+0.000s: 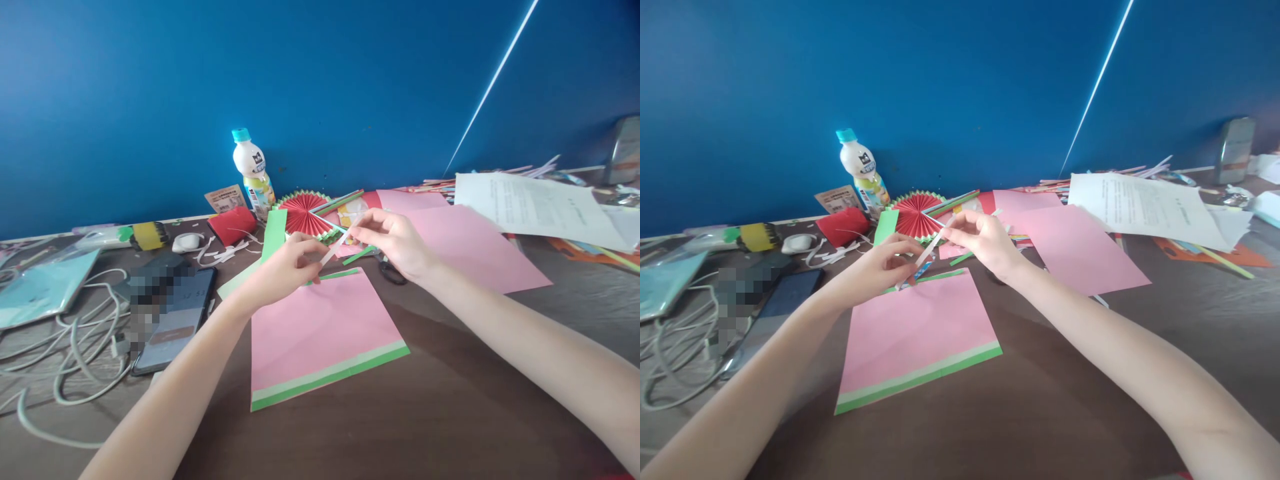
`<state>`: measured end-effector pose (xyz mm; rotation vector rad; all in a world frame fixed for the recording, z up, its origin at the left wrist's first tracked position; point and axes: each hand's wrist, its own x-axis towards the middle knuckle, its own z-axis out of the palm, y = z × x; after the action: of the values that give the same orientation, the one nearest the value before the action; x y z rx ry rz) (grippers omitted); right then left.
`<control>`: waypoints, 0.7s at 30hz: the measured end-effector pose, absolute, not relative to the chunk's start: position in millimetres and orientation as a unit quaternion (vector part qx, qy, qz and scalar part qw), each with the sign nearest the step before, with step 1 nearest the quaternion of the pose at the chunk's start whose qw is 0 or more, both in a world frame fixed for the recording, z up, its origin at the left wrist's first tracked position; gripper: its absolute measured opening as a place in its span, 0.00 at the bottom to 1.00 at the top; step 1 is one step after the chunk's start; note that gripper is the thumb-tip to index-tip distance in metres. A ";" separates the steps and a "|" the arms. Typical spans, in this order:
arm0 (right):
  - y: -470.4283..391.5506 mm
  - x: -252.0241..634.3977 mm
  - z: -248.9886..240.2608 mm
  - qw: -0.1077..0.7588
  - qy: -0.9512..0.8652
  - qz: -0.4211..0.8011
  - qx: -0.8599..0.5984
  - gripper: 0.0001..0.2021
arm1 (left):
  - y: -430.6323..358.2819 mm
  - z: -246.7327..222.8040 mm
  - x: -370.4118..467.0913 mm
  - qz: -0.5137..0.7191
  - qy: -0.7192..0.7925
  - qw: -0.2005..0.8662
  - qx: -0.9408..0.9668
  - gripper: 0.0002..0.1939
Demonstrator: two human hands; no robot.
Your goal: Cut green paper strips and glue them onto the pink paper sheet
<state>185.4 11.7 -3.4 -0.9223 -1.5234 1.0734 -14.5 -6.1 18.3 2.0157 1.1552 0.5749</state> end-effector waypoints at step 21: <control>20.4 228.6 6.2 -0.110 -0.751 0.194 -0.622 0.19 | 5.9 23.1 -28.0 0.390 0.474 0.475 0.630 0.12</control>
<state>228.6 20.4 6.2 -2.1025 -2.5390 0.6574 -28.0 5.9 23.1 1.5411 1.1580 0.9547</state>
